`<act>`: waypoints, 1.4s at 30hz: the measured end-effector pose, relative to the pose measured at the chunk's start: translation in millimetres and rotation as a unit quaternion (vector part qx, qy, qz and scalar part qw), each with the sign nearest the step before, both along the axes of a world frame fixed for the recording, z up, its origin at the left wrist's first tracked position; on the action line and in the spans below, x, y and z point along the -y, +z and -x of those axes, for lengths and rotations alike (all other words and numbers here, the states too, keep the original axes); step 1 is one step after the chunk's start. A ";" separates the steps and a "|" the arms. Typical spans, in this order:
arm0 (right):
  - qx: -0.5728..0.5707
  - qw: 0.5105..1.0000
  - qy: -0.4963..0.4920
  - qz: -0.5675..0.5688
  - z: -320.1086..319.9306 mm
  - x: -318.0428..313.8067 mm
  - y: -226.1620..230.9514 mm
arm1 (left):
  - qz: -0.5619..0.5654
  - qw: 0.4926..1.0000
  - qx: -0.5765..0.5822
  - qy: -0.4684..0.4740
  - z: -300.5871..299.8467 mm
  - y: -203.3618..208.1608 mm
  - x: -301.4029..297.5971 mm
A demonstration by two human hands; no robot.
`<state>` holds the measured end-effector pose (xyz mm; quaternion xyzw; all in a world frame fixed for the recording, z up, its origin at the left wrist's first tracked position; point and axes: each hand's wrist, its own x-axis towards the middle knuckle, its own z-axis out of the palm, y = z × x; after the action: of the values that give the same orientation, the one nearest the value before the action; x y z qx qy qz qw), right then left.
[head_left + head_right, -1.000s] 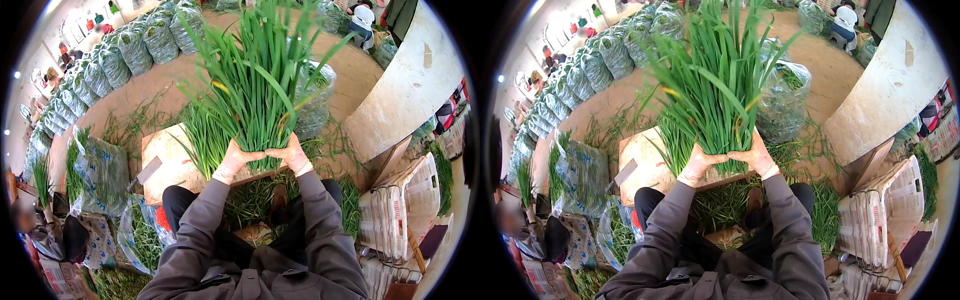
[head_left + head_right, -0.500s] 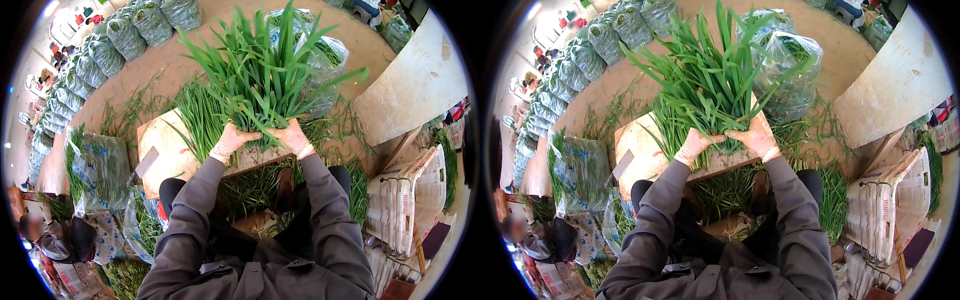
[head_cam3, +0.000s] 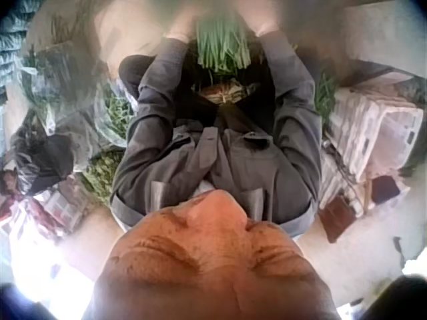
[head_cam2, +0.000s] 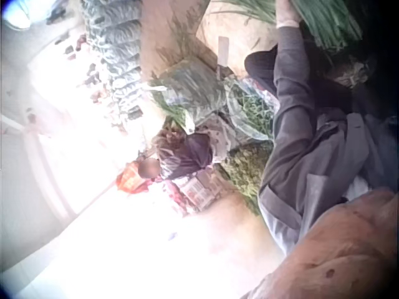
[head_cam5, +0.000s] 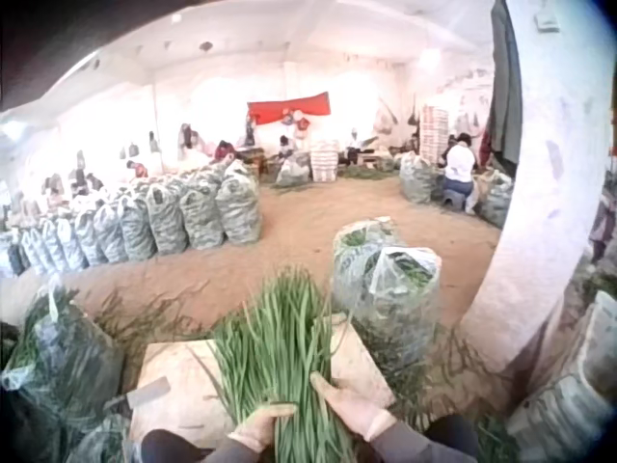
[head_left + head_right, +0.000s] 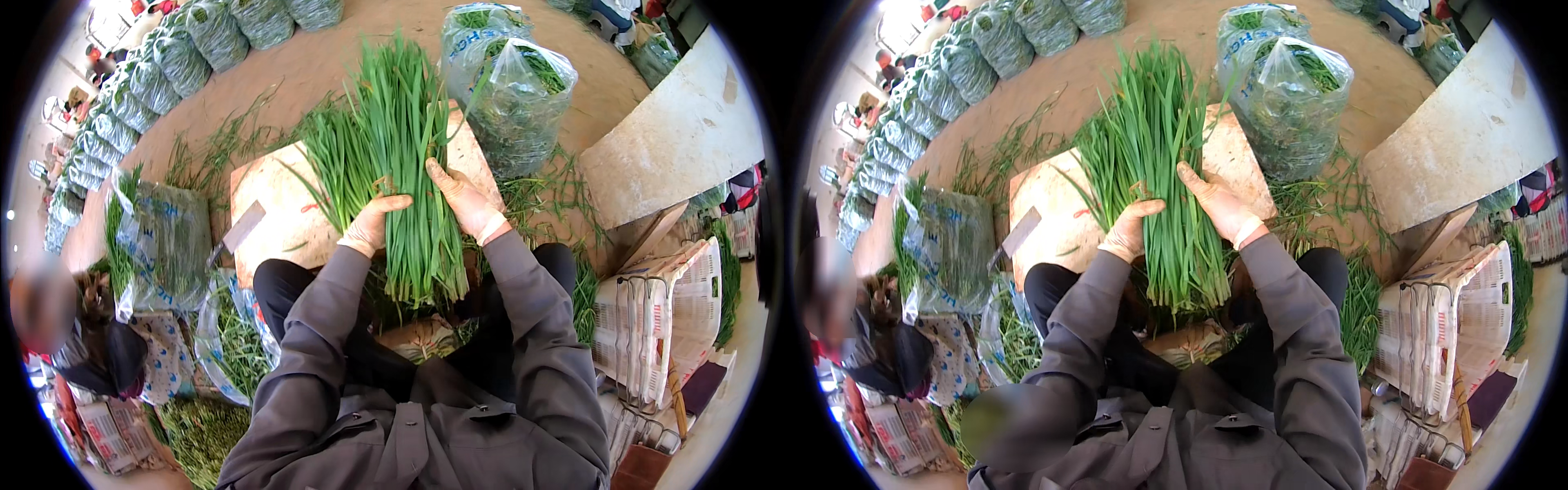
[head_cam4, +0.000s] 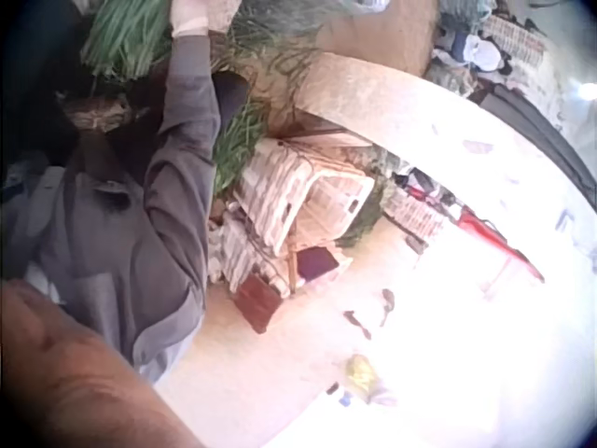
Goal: The person sorts bunches of green vegetables by hand, trims the root ends using a knife on a wooden board, and secures a bundle with a red tie.
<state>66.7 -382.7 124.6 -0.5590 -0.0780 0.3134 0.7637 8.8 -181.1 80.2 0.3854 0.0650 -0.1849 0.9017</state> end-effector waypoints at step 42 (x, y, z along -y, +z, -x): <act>0.291 0.929 -0.032 0.227 172.5 -20.8 15.0 | 0.349 0.866 0.266 0.238 119.8 -38.5 -24.2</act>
<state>-105.8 -361.9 139.6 -0.7865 -0.2054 0.1219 0.5695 -111.0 -156.9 41.7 0.0525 -0.1567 0.1342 0.9771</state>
